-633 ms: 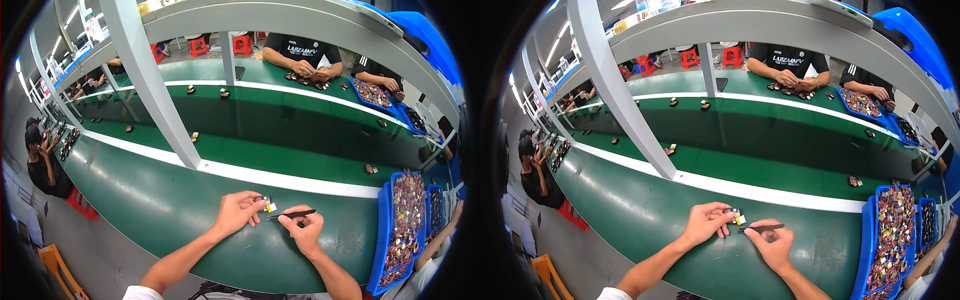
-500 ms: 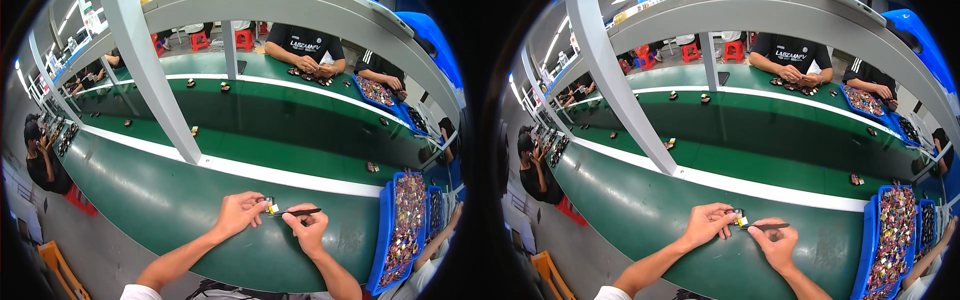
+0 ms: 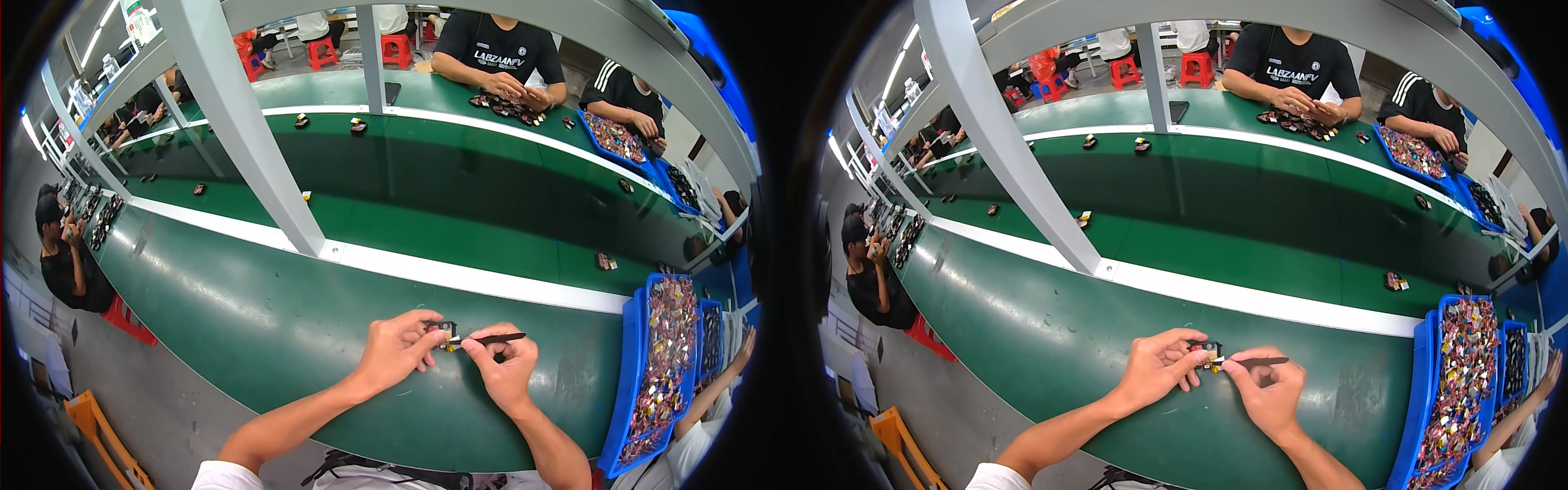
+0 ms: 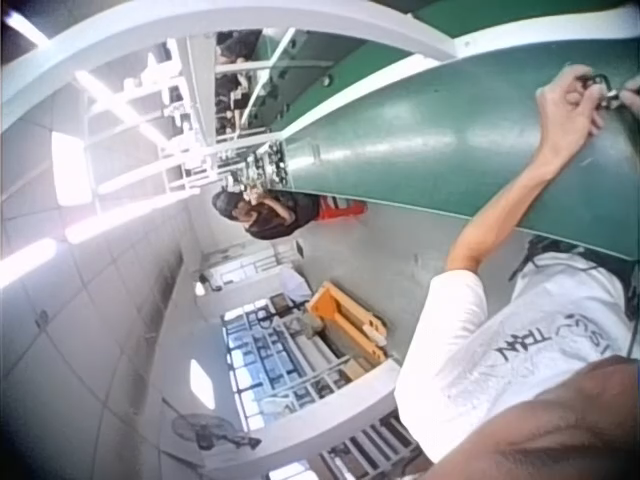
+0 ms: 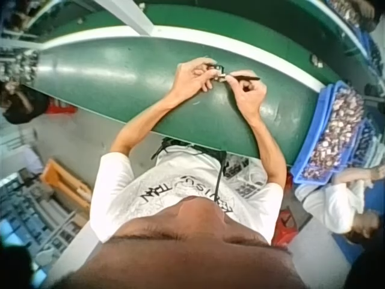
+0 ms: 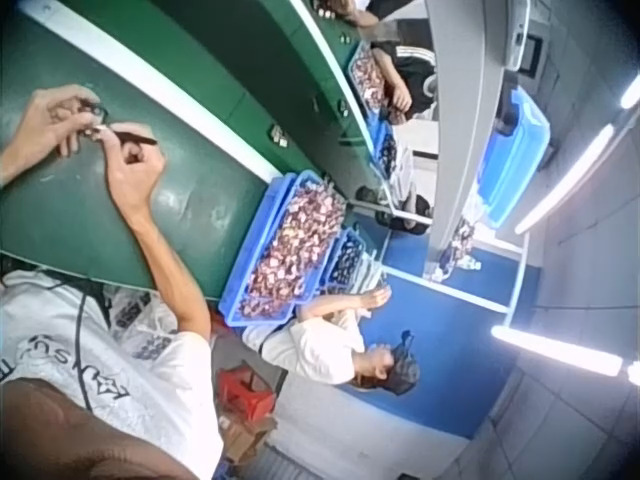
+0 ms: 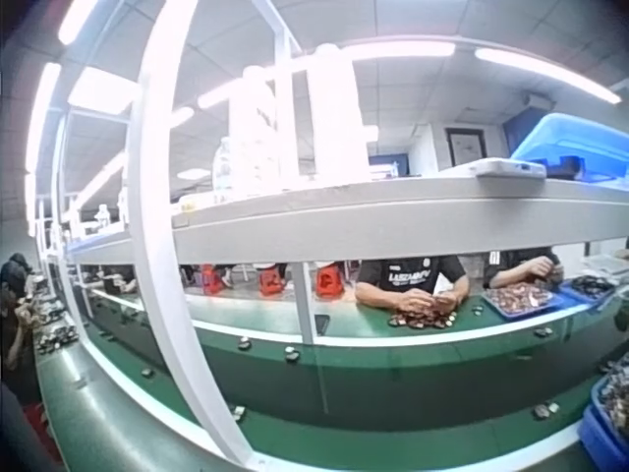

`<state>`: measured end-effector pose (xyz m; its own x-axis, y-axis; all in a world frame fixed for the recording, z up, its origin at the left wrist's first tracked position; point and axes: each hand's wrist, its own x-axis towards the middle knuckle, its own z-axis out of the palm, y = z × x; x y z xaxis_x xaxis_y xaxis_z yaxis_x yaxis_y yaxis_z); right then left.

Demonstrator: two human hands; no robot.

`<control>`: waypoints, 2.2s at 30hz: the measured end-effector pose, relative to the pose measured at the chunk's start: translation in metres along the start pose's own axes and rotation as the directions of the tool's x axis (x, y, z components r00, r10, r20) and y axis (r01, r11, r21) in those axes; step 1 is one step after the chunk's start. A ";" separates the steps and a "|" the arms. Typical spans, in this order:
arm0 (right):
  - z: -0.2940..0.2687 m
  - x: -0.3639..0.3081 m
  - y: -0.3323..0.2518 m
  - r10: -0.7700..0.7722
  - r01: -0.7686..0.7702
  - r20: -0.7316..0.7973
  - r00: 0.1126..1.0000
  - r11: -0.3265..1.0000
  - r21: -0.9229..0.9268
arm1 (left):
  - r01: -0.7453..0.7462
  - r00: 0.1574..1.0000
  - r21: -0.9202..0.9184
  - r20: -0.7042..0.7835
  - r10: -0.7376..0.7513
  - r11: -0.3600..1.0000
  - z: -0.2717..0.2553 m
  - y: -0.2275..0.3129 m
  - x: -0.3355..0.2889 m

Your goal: Assemble small plastic and electronic components onto toy car chassis using hands and tweezers at a factory assembly line.

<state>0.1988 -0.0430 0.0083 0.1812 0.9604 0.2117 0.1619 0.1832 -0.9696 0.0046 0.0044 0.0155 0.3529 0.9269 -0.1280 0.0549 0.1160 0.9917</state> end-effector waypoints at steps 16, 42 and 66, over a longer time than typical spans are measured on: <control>0.003 0.000 0.004 -0.033 0.037 -0.054 0.998 0.996 0.076 | -0.098 0.995 -0.015 -0.036 0.097 0.995 -0.002 -0.002 0.001; -0.001 0.003 -0.003 0.187 -0.194 0.055 0.981 0.962 0.190 | -0.044 0.999 -0.102 0.010 0.045 0.994 -0.002 -0.004 0.000; -0.011 0.009 -0.004 0.261 -0.281 0.104 0.960 0.894 0.349 | 0.021 0.997 -0.179 0.080 -0.007 0.984 -0.008 -0.007 0.005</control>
<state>0.2102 -0.0376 0.0153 0.1156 0.9913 -0.0625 -0.2443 -0.0326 -0.9692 -0.0013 0.0112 0.0076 0.4262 0.8945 -0.1349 -0.1055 0.1973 0.9746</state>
